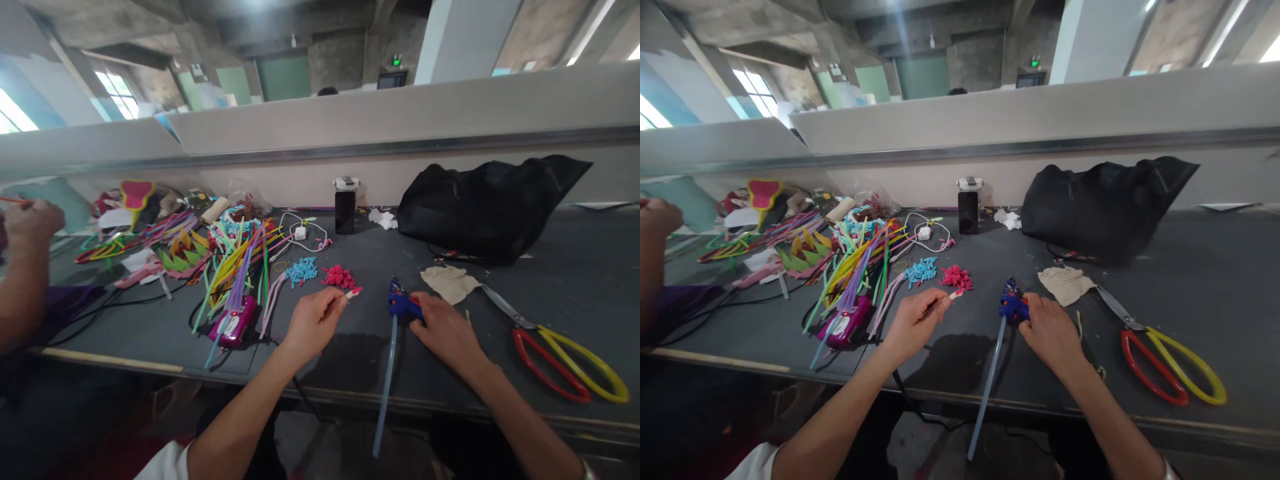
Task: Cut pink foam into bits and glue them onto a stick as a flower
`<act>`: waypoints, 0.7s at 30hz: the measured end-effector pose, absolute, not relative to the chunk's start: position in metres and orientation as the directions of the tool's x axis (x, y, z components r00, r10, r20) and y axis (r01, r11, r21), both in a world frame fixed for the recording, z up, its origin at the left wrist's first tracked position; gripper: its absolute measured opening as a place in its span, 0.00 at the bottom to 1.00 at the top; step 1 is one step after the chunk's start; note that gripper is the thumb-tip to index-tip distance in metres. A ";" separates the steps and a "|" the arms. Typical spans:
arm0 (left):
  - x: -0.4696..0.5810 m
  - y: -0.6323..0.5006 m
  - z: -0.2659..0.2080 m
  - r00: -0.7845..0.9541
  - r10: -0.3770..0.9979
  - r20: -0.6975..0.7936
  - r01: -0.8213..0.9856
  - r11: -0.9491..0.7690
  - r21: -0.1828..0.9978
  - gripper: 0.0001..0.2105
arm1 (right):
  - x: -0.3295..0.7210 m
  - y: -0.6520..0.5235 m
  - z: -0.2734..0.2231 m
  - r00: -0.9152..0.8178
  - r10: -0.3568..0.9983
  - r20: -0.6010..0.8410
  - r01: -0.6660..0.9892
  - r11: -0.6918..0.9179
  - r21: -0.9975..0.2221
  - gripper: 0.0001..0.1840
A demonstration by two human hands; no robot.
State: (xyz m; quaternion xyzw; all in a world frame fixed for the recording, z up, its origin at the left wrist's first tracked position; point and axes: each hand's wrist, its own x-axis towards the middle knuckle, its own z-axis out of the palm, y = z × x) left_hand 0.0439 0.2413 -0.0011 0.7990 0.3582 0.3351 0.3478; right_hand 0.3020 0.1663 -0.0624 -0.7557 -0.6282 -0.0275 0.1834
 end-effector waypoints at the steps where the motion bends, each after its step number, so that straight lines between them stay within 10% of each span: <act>1: 0.042 0.243 -0.001 0.520 0.800 0.299 0.354 -0.520 0.777 0.10 | 0.304 0.165 -0.062 0.219 0.936 0.275 0.953 -0.144 -0.268 0.17; 9: 0.040 0.242 0.000 0.511 0.816 0.269 0.339 -0.479 0.810 0.06 | 0.296 0.139 -0.054 0.285 0.915 0.286 0.548 0.089 -0.832 0.14; 21: 0.056 0.234 -0.002 0.512 0.854 -0.098 -0.034 0.134 0.990 0.10 | 0.266 0.127 -0.031 0.143 0.926 0.350 0.527 0.228 -0.819 0.07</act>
